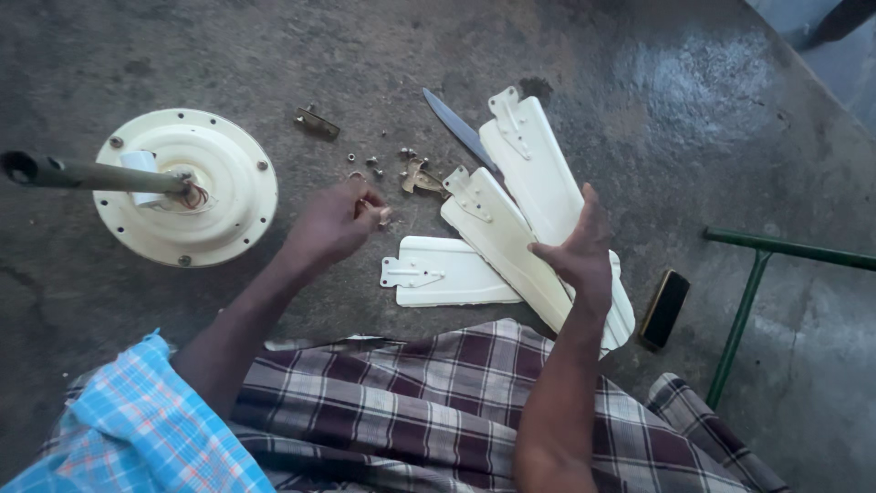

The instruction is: The person disassembles a ceiling fan, removes the blades, and uses a knife to scrape or clean the blade surfaces. They handle the fan hub, blades, and small hardware pieces on the floor.

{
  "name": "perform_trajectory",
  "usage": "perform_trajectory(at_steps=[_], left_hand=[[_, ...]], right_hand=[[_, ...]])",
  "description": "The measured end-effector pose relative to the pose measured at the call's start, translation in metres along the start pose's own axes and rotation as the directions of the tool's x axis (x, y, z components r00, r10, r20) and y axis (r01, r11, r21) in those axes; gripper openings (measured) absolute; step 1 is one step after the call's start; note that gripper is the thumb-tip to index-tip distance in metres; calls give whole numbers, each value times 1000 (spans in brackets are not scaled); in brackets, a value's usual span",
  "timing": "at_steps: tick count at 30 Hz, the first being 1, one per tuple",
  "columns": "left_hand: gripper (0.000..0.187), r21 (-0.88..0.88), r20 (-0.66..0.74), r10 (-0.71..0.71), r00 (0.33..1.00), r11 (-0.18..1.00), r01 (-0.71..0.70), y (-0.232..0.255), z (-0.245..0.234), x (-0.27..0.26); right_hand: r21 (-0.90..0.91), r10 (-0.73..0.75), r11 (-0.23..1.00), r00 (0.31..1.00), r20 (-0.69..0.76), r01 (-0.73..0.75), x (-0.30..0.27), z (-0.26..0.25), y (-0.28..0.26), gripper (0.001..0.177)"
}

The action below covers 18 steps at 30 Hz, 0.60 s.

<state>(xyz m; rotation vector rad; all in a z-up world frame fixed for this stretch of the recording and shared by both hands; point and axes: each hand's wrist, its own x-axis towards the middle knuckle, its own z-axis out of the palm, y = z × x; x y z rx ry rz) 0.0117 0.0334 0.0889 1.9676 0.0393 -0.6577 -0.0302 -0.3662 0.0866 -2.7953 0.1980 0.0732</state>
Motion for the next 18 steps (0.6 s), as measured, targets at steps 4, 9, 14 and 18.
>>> perform_trajectory(at_steps=[4,9,14,18], left_hand=[[27,226,69,84,994,969,-97,-7,10,5],[35,431,169,-9,986,900,-65,-14,27,10],[37,462,207,23,978,879,-119,-18,40,10],[27,428,251,18,968,895,-128,-21,47,9]], right_hand=[[58,75,996,997,-11,-74,-3,-1,15,132],[13,205,979,979,10,-205,15,-4,28,134],[-22,44,999,999,-12,-44,29,0,37,134],[-26,82,996,996,36,-81,47,8,49,134]])
